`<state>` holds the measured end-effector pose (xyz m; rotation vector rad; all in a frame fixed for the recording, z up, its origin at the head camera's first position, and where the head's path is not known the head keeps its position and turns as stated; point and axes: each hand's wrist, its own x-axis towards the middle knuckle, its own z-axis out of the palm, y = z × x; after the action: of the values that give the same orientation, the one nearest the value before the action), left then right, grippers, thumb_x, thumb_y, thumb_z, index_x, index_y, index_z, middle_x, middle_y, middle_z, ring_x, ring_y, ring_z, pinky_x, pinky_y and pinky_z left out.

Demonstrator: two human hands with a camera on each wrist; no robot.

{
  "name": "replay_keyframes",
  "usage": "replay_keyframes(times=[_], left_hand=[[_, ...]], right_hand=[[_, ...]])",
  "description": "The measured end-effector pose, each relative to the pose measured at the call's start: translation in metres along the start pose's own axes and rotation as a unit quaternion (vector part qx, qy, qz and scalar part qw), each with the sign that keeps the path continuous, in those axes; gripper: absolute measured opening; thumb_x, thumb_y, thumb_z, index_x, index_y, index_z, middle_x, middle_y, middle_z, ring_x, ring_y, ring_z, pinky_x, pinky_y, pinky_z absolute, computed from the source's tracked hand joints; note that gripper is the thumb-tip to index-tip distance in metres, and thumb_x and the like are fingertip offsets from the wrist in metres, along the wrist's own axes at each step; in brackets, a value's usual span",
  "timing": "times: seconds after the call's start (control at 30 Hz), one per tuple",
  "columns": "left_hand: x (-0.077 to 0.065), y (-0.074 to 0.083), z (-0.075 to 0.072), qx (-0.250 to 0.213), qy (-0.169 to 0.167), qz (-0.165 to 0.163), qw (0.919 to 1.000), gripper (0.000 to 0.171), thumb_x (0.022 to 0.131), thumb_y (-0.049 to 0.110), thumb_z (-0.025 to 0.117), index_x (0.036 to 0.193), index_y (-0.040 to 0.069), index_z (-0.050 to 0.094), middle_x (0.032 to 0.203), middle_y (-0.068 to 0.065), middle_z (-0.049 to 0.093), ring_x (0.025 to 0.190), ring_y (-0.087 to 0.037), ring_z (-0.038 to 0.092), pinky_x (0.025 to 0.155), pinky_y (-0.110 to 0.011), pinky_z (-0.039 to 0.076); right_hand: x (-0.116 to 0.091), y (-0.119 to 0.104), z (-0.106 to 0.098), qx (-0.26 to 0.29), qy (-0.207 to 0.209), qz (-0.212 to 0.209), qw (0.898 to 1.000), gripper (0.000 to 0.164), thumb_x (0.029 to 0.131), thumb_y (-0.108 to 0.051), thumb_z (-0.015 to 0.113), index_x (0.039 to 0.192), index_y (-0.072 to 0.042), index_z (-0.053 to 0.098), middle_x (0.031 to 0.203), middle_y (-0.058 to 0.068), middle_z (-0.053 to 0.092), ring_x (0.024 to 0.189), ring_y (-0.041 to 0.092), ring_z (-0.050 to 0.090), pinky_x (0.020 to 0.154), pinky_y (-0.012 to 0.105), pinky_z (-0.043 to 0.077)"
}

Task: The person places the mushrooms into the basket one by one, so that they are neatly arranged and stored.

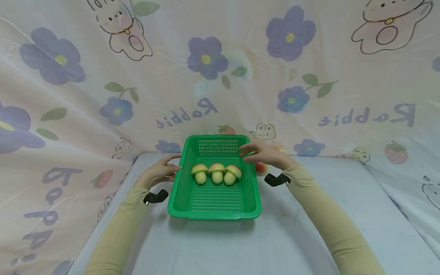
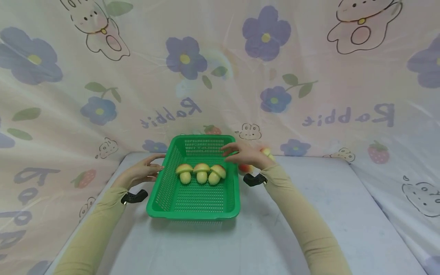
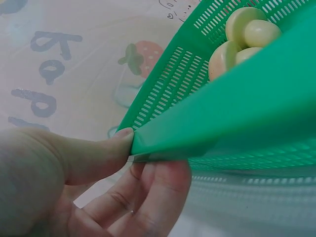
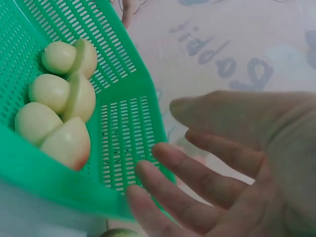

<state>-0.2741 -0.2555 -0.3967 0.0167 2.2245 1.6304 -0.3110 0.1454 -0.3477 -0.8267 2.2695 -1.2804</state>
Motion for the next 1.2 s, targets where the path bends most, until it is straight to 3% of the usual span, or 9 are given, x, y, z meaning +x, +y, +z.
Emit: replay_keyframes(times=[0.17, 0.37, 0.53, 0.87, 1.03, 1.2], left_hand=[[0.001, -0.001, 0.0, -0.007, 0.002, -0.002, 1.0, 0.063, 0.098, 0.015, 0.058, 0.151, 0.025, 0.026, 0.107, -0.015, 0.06, 0.069, -0.017, 0.062, 0.069, -0.034, 0.057], [-0.001, -0.002, -0.001, -0.006, -0.001, -0.001, 1.0, 0.064, 0.098, 0.015, 0.058, 0.152, 0.024, 0.025, 0.109, -0.015, 0.06, 0.07, -0.017, 0.063, 0.07, -0.034, 0.056], [0.0, -0.003, -0.002, -0.012, -0.003, 0.003, 0.9999, 0.064, 0.098, 0.015, 0.057, 0.152, 0.024, 0.025, 0.104, -0.015, 0.06, 0.071, -0.017, 0.062, 0.071, -0.034, 0.056], [0.001, -0.004, -0.002, -0.012, -0.005, 0.009, 0.9999, 0.063, 0.098, 0.014, 0.057, 0.152, 0.023, 0.025, 0.098, -0.013, 0.062, 0.07, -0.017, 0.061, 0.07, -0.033, 0.056], [0.001, -0.004, -0.002, -0.012, -0.007, 0.011, 0.9998, 0.063, 0.098, 0.014, 0.057, 0.152, 0.022, 0.025, 0.094, -0.012, 0.063, 0.069, -0.017, 0.061, 0.069, -0.033, 0.056], [0.003, -0.005, -0.002, -0.016, -0.01, 0.014, 0.9997, 0.064, 0.098, 0.014, 0.057, 0.152, 0.022, 0.025, 0.094, -0.012, 0.063, 0.071, -0.018, 0.062, 0.07, -0.033, 0.056]], right_hand=[[-0.01, 0.006, -0.009, 0.006, 0.027, 0.005, 1.0, 0.044, 0.095, -0.018, 0.062, 0.136, -0.011, 0.05, 0.129, 0.013, 0.056, 0.117, 0.025, 0.055, 0.096, 0.045, 0.046], [-0.023, 0.017, -0.022, 0.025, 0.06, -0.004, 0.998, 0.044, 0.097, -0.013, 0.057, 0.138, -0.003, 0.047, 0.13, 0.022, 0.053, 0.12, 0.035, 0.051, 0.096, 0.051, 0.044], [-0.035, 0.028, -0.03, 0.035, 0.09, 0.01, 0.995, 0.043, 0.097, -0.013, 0.058, 0.138, -0.003, 0.047, 0.129, 0.02, 0.054, 0.12, 0.037, 0.049, 0.097, 0.052, 0.043], [-0.05, 0.049, -0.039, 0.025, 0.134, 0.041, 0.99, 0.044, 0.097, -0.016, 0.056, 0.137, -0.001, 0.045, 0.132, 0.021, 0.051, 0.12, 0.035, 0.048, 0.096, 0.046, 0.044], [-0.056, 0.061, -0.046, 0.038, 0.148, 0.049, 0.987, 0.047, 0.097, -0.018, 0.058, 0.138, 0.001, 0.043, 0.132, 0.024, 0.05, 0.116, 0.03, 0.051, 0.098, 0.048, 0.043], [-0.062, 0.069, -0.052, 0.04, 0.152, 0.051, 0.986, 0.048, 0.099, -0.016, 0.055, 0.139, 0.003, 0.04, 0.136, 0.028, 0.045, 0.122, 0.038, 0.045, 0.1, 0.052, 0.04]])
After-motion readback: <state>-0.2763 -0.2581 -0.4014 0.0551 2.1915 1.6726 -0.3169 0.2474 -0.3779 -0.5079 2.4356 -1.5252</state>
